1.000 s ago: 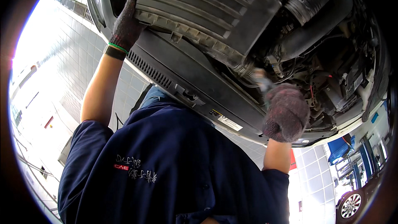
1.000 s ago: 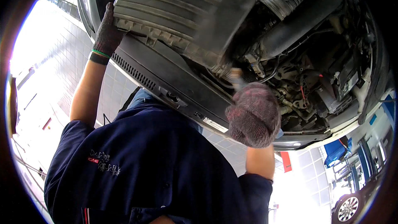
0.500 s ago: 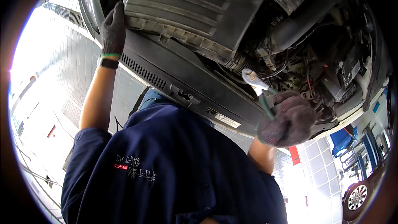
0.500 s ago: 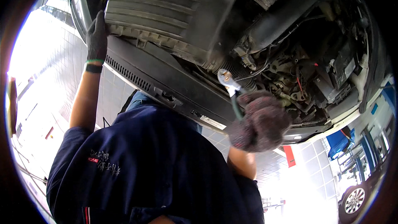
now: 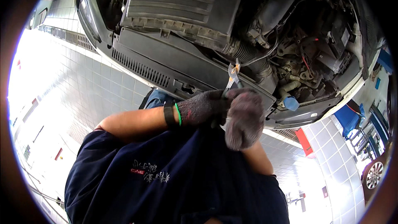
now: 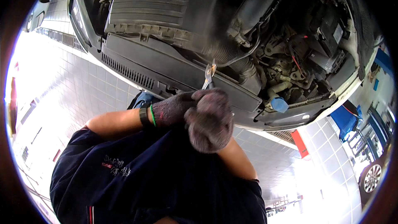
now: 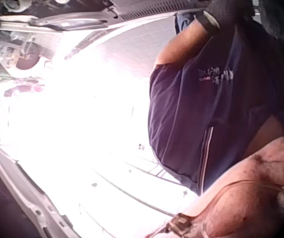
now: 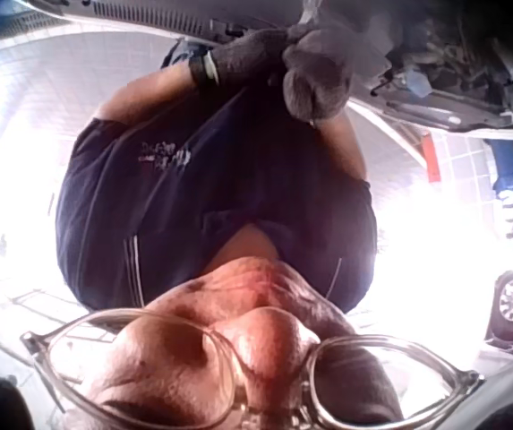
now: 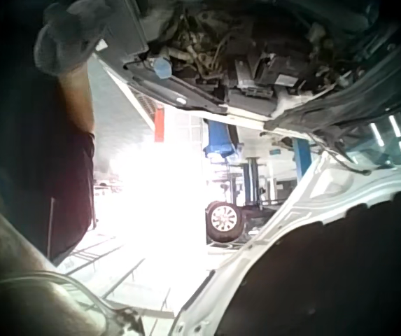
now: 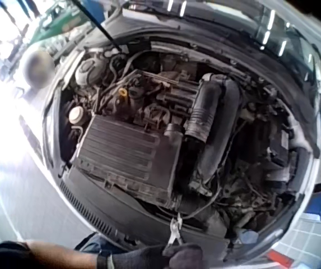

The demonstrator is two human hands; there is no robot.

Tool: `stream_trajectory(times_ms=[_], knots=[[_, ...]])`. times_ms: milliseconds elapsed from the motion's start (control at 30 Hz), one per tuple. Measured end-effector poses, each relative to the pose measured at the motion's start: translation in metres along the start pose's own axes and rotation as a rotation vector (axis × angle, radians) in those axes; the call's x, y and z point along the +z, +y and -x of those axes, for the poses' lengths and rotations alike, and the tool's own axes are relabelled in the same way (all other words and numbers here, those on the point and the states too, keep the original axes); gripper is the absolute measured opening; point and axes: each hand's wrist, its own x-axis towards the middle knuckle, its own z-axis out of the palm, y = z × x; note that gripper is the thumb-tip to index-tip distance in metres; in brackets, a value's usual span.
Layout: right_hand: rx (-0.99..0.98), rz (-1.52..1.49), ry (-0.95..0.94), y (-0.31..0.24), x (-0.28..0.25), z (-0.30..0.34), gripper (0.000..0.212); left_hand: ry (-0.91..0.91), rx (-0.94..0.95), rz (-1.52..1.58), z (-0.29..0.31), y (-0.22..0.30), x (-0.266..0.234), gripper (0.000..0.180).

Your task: The person uses a power drill to remove bolts from a black plastic engine cover on a white car. They then use pliers to detach a hose clamp and remove the cover from the engine bay. Finally, the person places the cover on a tool cart and uses the power drill to remove additional bolts from it.

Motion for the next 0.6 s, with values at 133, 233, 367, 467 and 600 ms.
stream_trajectory(times_ms=[133, 233, 367, 467, 600], knots=[[0.471, 0.329, 0.176, -0.013, -0.016, -0.010, 0.026, 0.109, -0.195, 0.416, -0.006, -0.025, 0.011, 0.017], [0.758, 0.262, 0.142, -0.009, -0.042, -0.016, 0.022, 0.143, -0.113, 0.409, -0.012, -0.037, 0.013, 0.016], [0.620, 0.479, -0.086, -0.004, -0.058, -0.032, 0.022, 0.118, -0.059, 0.420, -0.020, -0.046, 0.018, 0.020], [0.575, 0.530, -0.152, -0.004, -0.048, -0.045, 0.022, 0.127, -0.035, 0.439, -0.040, -0.056, 0.011, 0.027], [0.528, 0.549, -0.227, 0.001, -0.036, -0.051, 0.022, 0.130, 0.021, 0.429, -0.053, -0.069, 0.000, 0.032]])
